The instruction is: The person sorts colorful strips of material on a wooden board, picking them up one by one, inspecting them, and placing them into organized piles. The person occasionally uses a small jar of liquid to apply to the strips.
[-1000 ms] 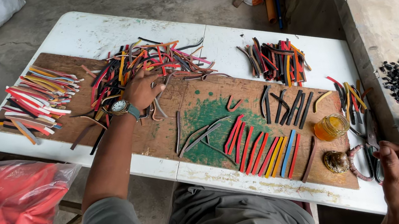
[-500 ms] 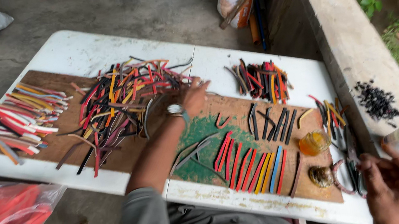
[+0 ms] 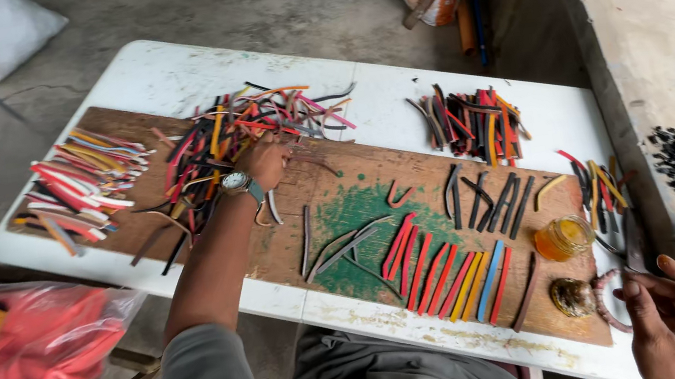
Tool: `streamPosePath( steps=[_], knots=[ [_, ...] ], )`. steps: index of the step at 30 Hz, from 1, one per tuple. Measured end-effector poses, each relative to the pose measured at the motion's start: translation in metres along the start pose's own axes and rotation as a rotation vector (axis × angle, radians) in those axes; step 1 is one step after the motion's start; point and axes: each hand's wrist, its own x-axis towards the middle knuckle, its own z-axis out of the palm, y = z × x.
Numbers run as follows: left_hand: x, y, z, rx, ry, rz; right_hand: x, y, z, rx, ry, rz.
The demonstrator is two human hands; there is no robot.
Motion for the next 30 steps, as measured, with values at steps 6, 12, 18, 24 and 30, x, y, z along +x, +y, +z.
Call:
streamPosePath(
  steps=[6, 12, 18, 24, 30],
  knots=[
    [-0.058, -0.02, -0.042, -0.314, 0.396, -0.113, -0.006, -0.007, 0.005, -0.056, -0.039, -0.05],
    [-0.095, -0.015, -0.042, -0.424, 0.402, -0.114, -0.008, -0.009, 0.013, 0.0, -0.031, -0.031],
    [-0.045, 0.011, -0.017, -0.419, 0.378, 0.042, -0.017, -0.016, 0.024, 0.095, -0.021, -0.042],
    [0.009, -0.006, -0.011, -0.197, 0.375, -0.102, -0.023, -0.019, 0.03, 0.11, -0.019, 0.038],
    [-0.04, -0.034, -0.009, -0.028, 0.037, -0.17, -0.02, -0.012, 0.033, 0.066, -0.029, 0.05]
  ],
)
